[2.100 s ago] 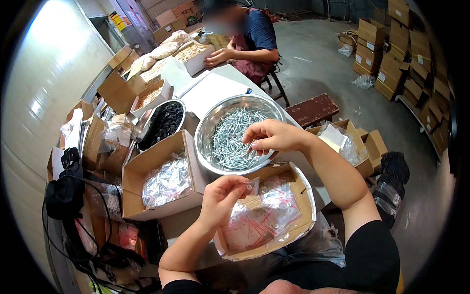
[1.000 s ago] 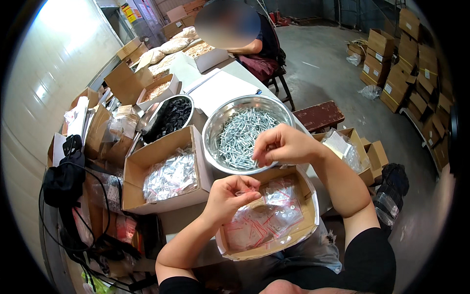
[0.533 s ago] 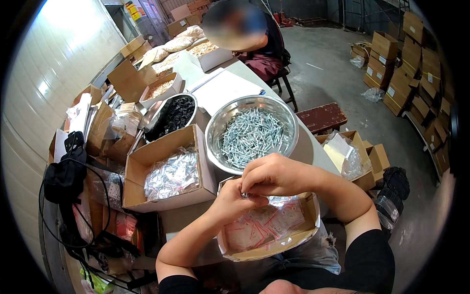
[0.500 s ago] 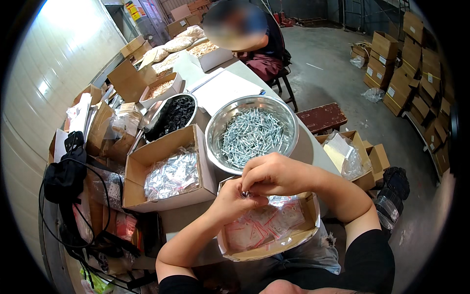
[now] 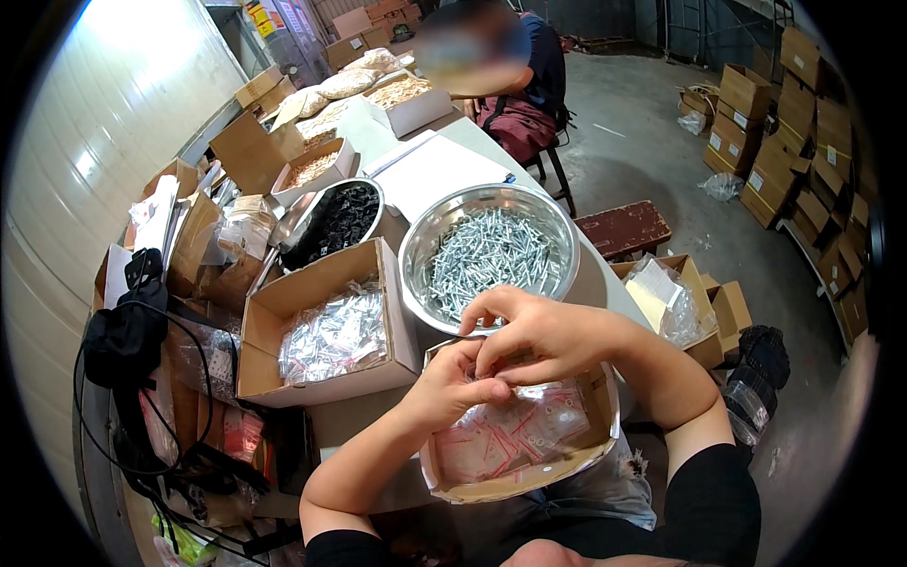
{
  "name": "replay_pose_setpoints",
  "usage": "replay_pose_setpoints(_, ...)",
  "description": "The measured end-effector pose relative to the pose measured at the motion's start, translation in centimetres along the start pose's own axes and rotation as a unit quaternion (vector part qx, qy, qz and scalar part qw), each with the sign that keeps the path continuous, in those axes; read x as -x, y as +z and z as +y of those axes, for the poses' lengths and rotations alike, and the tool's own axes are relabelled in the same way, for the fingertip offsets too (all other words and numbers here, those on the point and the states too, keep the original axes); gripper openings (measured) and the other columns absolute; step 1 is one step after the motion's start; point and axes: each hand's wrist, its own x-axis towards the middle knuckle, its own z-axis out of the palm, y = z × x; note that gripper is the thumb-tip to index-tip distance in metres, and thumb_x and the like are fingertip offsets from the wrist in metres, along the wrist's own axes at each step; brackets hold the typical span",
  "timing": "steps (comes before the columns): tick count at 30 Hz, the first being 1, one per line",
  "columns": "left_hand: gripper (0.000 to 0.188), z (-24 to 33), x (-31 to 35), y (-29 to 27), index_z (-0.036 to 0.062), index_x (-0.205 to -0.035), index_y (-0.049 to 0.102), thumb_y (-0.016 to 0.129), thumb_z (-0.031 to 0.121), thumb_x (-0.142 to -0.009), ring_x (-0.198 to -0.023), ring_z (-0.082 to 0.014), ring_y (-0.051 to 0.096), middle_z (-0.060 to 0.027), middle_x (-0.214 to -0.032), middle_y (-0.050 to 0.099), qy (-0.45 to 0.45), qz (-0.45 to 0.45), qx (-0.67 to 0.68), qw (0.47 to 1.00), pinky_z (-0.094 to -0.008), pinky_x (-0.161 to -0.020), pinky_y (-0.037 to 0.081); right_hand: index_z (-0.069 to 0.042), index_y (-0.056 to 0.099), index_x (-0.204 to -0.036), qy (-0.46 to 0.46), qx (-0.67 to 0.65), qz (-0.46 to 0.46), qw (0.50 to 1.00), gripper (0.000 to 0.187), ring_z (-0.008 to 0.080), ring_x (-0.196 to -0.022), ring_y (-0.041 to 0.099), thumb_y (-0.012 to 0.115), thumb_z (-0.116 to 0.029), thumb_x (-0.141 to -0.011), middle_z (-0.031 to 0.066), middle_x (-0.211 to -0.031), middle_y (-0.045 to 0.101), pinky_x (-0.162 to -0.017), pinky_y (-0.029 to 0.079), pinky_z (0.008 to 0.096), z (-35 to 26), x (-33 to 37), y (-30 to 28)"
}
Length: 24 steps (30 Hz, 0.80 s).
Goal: The person picks small metal fasteners from a large stainless steel bowl and places them into small clear plastic bags. The person holds the bag open with one hand while transferring the fasteners with the other. The task is performed repeatedly at a workbench in a warehouse setting.
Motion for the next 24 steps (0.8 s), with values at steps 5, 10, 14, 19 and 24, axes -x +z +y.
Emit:
replay_pose_setpoints(5,0.045,-0.3,-1.0,1.7,0.0017,-0.128,0.045,0.064,0.023,-0.094,-0.103,-0.0126,0.057,-0.0061,-0.117,0.057,0.164,0.114,0.036,0.979,-0.0284,-0.09,0.047,-0.003,0.064,-0.083,0.014,0.002,0.086,0.996,0.012,0.0287,-0.099,0.056,0.071,-0.011,-0.078,0.0134,-0.107,0.057,-0.087,0.046,0.0392,0.2,-0.3,0.8)
replay_pose_setpoints(10,0.016,0.0,-0.4,1.7,0.0003,-0.106,0.056,0.058,0.014,-0.098,-0.08,-0.005,0.054,0.0016,-0.09,0.058,0.193,0.234,-0.105,0.947,-0.0191,-0.071,0.044,0.0,0.063,-0.084,0.172,-0.08,0.085,0.978,0.015,0.019,-0.076,0.061,0.072,-0.012,-0.079,0.0093,-0.082,0.062,-0.07,0.05,0.0307,-0.2,-0.2,-0.5)
replay_pose_setpoints(14,0.01,0.4,-0.3,2.3,-0.0001,-0.097,0.057,0.055,0.01,-0.098,-0.068,-0.001,0.045,0.005,-0.078,0.053,0.177,0.239,-0.093,0.95,-0.0173,-0.059,0.037,0.001,0.062,-0.084,0.229,-0.107,0.076,0.964,0.017,0.0165,-0.069,0.062,0.069,-0.014,-0.081,0.0095,-0.074,0.063,-0.063,0.049,0.0292,-0.7,-0.5,-0.5)
replay_pose_setpoints(19,0.009,0.1,-0.2,2.2,0.0018,-0.093,0.054,0.055,0.009,-0.097,-0.068,-0.001,0.044,0.0049,-0.079,0.052,0.174,0.229,-0.082,0.954,-0.0173,-0.059,0.036,0.001,0.059,-0.085,0.177,-0.09,0.03,0.98,0.017,0.0157,-0.067,0.058,0.062,-0.016,-0.084,0.0087,-0.073,0.06,-0.062,0.046,0.0309,0.5,-0.3,0.2)
replay_pose_setpoints(24,0.008,0.7,0.2,2.6,0.0031,-0.094,0.054,0.054,0.01,-0.097,-0.07,-0.0012,0.044,0.0045,-0.081,0.053,0.213,0.239,-0.074,0.944,-0.0171,-0.061,0.036,0.0,0.054,-0.081,0.156,-0.196,0.017,0.968,0.015,0.012,-0.069,0.049,0.058,-0.015,-0.084,0.005,-0.073,0.051,-0.063,0.043,0.0303,1.5,0.0,0.5)
